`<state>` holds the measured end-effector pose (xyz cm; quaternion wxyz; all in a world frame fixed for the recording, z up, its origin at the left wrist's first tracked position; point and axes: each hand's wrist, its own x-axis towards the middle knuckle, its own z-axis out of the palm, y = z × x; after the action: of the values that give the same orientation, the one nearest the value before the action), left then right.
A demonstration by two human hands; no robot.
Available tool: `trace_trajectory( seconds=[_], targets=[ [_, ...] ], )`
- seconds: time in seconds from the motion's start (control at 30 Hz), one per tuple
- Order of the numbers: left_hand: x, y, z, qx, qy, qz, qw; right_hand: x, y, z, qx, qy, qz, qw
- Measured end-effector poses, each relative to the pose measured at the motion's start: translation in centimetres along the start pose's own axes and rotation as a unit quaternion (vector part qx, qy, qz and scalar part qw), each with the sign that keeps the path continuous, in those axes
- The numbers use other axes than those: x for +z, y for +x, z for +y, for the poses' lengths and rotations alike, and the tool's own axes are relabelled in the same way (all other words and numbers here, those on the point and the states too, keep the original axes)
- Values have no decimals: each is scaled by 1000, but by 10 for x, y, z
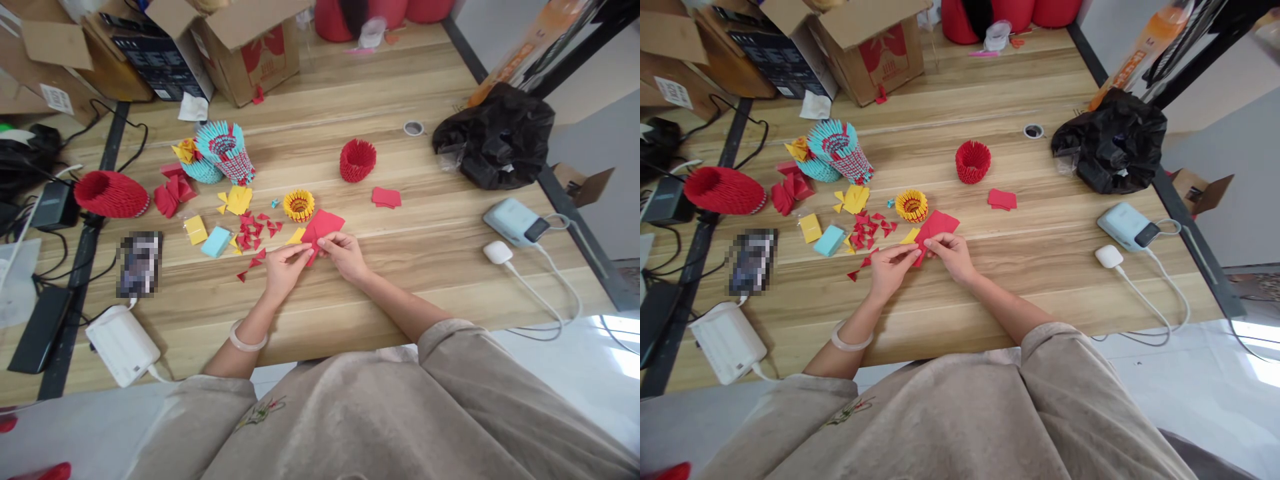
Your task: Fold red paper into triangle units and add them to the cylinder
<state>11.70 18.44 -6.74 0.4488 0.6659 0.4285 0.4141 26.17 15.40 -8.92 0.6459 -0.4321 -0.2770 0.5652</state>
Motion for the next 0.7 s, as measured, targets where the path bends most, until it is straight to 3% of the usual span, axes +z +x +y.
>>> trace_trajectory(
  seconds=[0.13,0.3,0.57,0.7],
  targets=[
    [1,-1,0,6,-7,-7,1000,0,0,-1,-16,-13,5,1000],
    [0,0,-1,15,-11,19,1000,0,0,-1,-11,-50,-35,998],
    [1,1,2,-35,-30,-20,999,-1,3,-4,-31,-11,47,998],
    [1,2,-2,-22,-33,-13,999,-2,6,-4,-12,-12,31,999]
  ],
)
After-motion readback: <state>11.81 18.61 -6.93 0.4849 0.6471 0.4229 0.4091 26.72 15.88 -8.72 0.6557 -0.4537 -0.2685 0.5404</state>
